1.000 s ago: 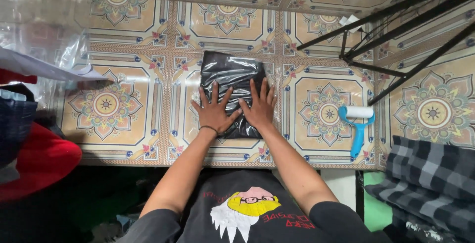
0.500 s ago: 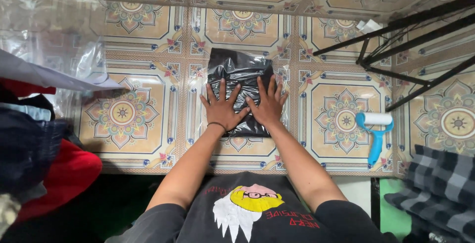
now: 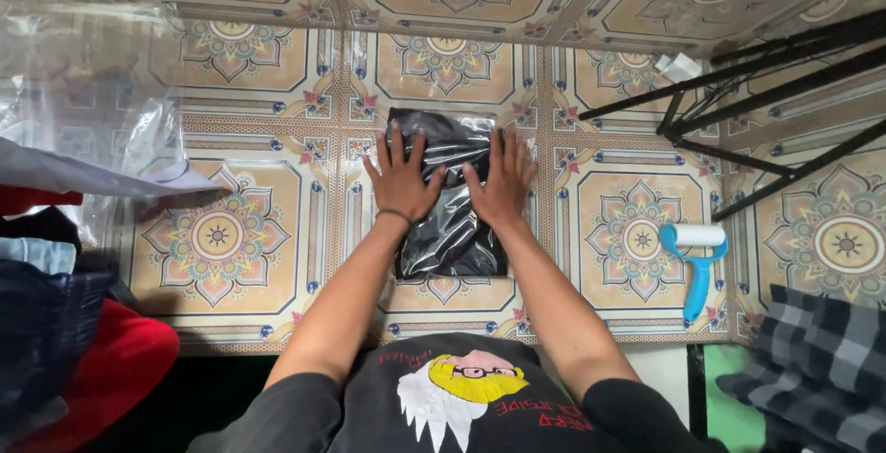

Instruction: Cleaning a black garment with a lint roller, folding it, and placing it into a plastic shipping bag.

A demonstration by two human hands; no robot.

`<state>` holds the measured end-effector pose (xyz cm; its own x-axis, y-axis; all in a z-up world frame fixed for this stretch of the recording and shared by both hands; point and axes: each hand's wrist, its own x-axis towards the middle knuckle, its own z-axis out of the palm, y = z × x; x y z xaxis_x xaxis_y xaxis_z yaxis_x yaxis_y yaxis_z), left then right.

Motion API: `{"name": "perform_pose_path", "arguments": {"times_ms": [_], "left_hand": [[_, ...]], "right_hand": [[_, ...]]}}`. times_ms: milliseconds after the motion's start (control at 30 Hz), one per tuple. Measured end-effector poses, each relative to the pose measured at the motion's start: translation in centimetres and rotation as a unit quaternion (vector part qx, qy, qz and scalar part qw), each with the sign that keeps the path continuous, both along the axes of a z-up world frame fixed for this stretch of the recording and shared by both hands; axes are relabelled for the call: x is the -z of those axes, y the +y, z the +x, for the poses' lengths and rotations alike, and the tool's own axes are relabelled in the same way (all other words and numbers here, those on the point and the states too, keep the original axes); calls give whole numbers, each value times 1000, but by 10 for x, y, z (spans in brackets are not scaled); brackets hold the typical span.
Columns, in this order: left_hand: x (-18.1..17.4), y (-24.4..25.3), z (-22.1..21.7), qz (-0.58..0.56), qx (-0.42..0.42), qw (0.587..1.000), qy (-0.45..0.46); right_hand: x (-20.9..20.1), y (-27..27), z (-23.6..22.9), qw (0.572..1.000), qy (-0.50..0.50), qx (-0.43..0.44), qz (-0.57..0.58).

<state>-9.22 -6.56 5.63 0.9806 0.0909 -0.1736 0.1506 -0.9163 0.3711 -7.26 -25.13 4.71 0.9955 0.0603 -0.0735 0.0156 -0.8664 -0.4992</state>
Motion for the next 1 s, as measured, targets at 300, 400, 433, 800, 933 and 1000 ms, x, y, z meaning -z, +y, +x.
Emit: {"name": "perform_pose_path", "arguments": {"times_ms": [300, 400, 433, 800, 933, 1000], "left_hand": [[-4, -1, 33, 27, -1, 997, 70], [-11, -1, 32, 38, -10, 994, 98], [-11, -1, 33, 38, -12, 994, 103], [-33, 22, 77, 20, -39, 989, 143], [19, 49, 115, 43, -58, 992, 108], [47, 65, 131, 39, -70, 993, 91]], "right_hand": [[0, 13, 35, 999, 2, -13, -37], [-7, 16, 36, 998, 54, -4, -18], [-7, 16, 37, 997, 68, -4, -33], [16, -15, 86, 990, 79, -7, -117], [63, -57, 120, 992, -2, 4, -125], [75, -76, 132, 991, -20, 7, -134]]}}
